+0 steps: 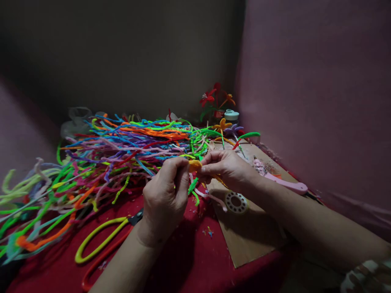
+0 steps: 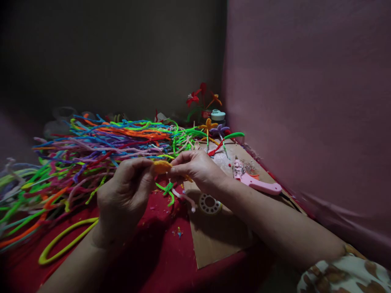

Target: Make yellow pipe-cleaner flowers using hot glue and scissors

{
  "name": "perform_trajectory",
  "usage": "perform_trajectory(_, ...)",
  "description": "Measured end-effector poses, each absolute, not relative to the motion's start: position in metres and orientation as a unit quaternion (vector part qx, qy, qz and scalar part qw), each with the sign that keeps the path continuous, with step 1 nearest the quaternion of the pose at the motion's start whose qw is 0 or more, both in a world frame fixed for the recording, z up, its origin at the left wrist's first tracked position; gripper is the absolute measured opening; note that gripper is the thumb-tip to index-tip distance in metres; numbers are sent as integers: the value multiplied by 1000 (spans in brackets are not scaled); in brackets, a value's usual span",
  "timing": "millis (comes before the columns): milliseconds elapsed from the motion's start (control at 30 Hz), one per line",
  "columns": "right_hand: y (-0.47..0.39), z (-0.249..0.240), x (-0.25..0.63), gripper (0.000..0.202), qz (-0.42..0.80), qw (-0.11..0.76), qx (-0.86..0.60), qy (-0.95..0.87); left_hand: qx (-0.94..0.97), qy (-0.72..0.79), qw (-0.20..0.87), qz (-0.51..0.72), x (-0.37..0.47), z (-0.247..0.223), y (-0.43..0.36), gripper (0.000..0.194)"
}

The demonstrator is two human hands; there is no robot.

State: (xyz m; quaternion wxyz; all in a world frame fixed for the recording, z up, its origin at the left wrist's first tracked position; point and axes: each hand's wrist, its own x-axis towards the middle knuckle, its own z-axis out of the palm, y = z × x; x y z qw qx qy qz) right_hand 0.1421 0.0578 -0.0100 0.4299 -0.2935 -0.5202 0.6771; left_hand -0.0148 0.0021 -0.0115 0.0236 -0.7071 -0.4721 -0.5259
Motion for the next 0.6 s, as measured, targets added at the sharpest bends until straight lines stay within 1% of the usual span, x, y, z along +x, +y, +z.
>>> perform_trajectory(100, 58, -10, 142, 14, 673, 418, -308, -526, -716, -464, 39, -519, -15, -12, 2, 13)
perform_trajectory(300, 56, -2, 145, 5, 629, 365, -349, -592, -745, -443, 50, -497, -18, -14, 4, 15)
perform_trajectory(600, 57, -2, 147, 15, 510, 320, -365, -710, -755, -433, 60, -489, -17, -13, 3, 16)
